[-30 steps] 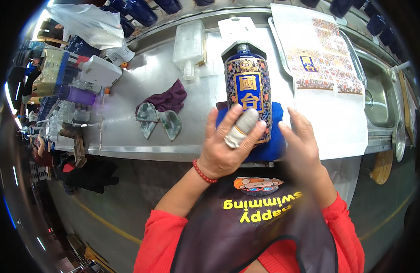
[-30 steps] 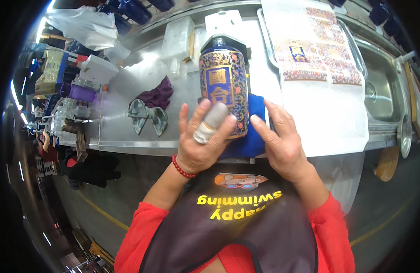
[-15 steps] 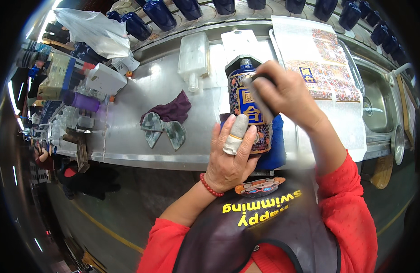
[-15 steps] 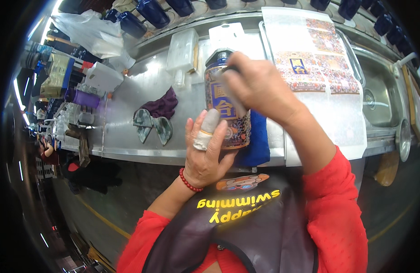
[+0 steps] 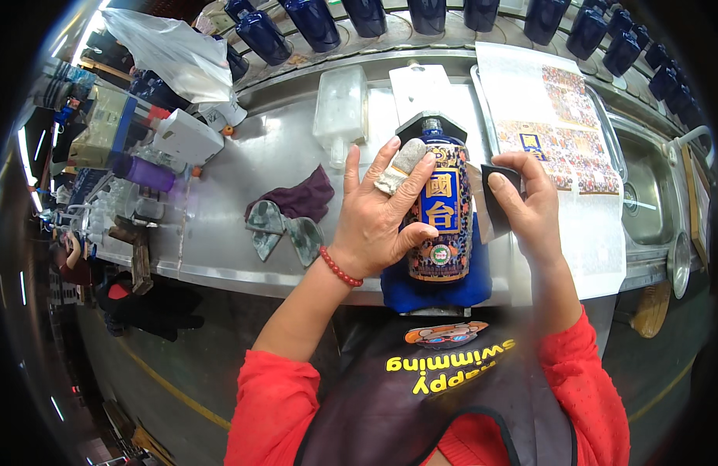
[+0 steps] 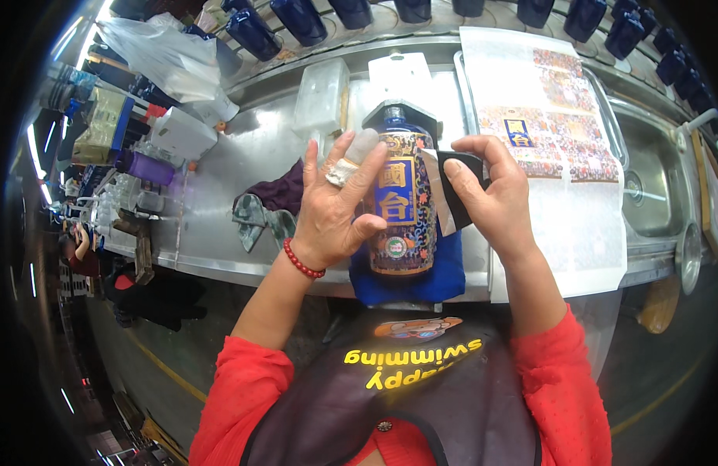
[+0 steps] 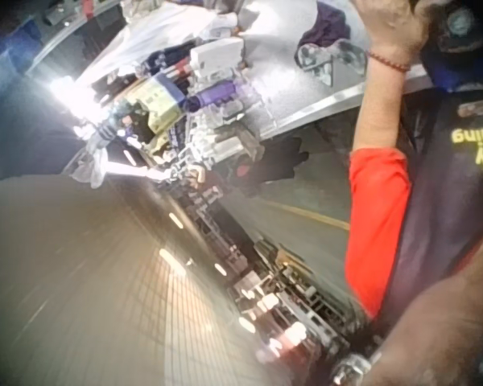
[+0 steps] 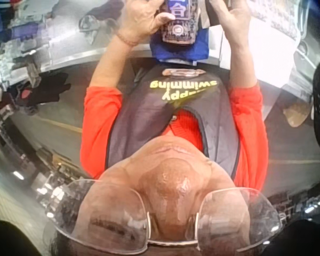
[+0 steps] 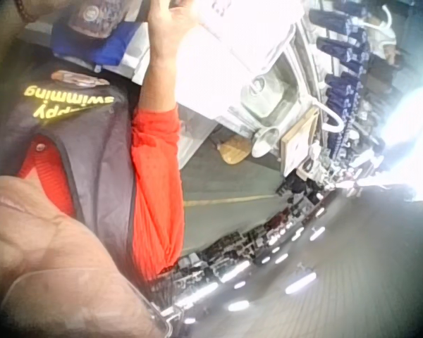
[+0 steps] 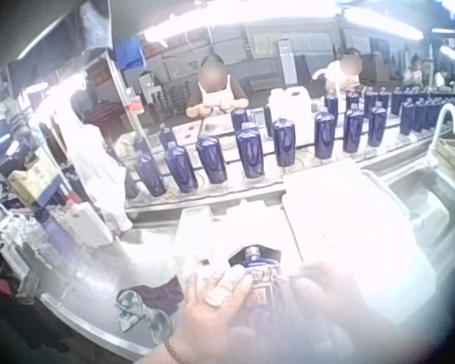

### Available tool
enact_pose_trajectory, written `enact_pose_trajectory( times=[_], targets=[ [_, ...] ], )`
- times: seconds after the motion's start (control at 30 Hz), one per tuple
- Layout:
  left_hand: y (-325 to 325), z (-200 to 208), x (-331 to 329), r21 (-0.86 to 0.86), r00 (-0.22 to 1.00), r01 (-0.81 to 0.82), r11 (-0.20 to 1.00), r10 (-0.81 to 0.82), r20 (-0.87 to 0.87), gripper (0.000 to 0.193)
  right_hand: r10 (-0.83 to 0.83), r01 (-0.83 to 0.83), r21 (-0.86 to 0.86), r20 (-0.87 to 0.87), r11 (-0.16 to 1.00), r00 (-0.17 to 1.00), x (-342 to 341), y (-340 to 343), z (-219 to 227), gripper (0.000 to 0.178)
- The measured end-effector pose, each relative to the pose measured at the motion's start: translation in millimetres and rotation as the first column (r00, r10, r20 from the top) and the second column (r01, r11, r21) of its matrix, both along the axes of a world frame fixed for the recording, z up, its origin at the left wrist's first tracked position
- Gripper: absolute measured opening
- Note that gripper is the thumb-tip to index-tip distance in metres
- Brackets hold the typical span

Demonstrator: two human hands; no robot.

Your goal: The person picks up a blue bottle, wipes it with a blue cloth, and applies a decorative label to its surface. They smooth the label with their fingers and use a small black tool to press the edges and remove air bubbles.

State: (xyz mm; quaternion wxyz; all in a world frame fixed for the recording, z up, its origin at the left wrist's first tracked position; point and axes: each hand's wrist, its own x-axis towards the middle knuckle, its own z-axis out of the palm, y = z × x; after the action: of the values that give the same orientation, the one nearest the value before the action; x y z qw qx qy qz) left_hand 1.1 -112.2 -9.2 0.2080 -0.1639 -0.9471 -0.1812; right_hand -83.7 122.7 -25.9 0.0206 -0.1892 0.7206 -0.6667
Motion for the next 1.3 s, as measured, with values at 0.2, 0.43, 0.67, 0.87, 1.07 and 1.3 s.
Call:
enact_pose_trajectory(
  times=[0.2,0.43,0.67,0.87,1.07,1.3],
  targets=[
    [4,14,-15,-0.135,0.990,0.105,0.985,-0.116,-0.076,0.080,-0.001,0.006,-0.088,0.057,0.996,0.998,5,6,-4,0.020],
    [-5,17,-31,-0.071,0.995,0.042,0.997,-0.048,-0.090,0.068,0.075,0.009,-0.280,0.286,0.960,0.955,5,16,-3,0.023],
    [2,8,-25,0.063,0.994,0.056,0.996,-0.050,-0.101,0.063,0.181,-0.111,-0.246,0.286,0.963,0.941,-12,-4,19,0.024],
    [-3,-1,-27,0.140,0.996,0.031,0.990,-0.019,-0.084,0.061,0.237,-0.198,-0.167,0.269,0.966,0.934,-32,-33,15,0.022],
    [-2,-9,-27,0.229,0.998,0.031,0.973,-0.020,-0.052,0.060,0.170,-0.065,-0.274,0.377,0.959,0.911,-37,-20,-18,0.020],
    [-6,1,-30,0.215,0.999,0.043,0.976,-0.036,-0.039,0.062,0.146,0.023,-0.390,0.399,0.921,0.905,-22,-8,-30,0.017]
  ],
)
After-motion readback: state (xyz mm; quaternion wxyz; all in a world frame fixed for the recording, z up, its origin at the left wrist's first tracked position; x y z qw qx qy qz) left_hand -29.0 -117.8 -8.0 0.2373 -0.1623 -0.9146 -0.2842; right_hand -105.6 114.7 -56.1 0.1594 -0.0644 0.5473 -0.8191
